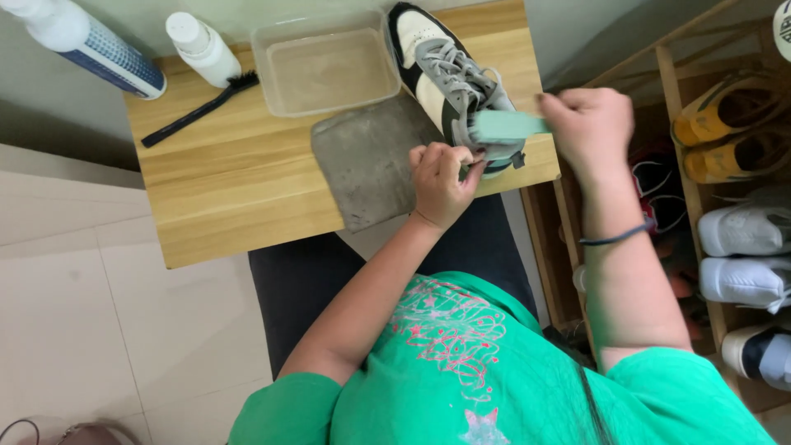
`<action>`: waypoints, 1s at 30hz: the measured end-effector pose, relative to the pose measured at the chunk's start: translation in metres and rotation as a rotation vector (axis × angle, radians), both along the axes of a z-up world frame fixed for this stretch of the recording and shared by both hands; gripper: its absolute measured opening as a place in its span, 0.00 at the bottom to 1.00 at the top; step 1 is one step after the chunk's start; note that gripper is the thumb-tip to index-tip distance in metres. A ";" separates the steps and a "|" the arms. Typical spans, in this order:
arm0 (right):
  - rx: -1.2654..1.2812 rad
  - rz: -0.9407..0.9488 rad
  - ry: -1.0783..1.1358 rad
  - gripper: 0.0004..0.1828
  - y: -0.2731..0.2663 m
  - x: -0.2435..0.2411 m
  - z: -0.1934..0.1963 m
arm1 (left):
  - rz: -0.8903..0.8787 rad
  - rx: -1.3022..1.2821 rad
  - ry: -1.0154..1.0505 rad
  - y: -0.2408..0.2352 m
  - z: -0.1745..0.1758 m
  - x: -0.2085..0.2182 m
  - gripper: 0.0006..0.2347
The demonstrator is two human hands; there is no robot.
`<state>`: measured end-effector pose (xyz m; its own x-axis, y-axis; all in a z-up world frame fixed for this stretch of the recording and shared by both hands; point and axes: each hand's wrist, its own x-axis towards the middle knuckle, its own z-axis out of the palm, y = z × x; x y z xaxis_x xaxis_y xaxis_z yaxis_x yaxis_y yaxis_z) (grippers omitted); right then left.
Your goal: The person cleans a white and black sneaker using a green brush. They scrub the toe box, sides, and tongue of the shoe, then wipe the surface with a gray cloth. The person also dips the brush into a container of water and scrubs the interior lining of the shoe.
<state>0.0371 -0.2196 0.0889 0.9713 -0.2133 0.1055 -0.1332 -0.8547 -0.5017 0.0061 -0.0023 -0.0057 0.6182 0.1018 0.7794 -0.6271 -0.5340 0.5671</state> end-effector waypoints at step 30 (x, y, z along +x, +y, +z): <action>0.392 0.224 -0.353 0.06 -0.053 -0.080 -0.057 | -0.198 0.138 0.346 0.010 0.053 0.006 0.06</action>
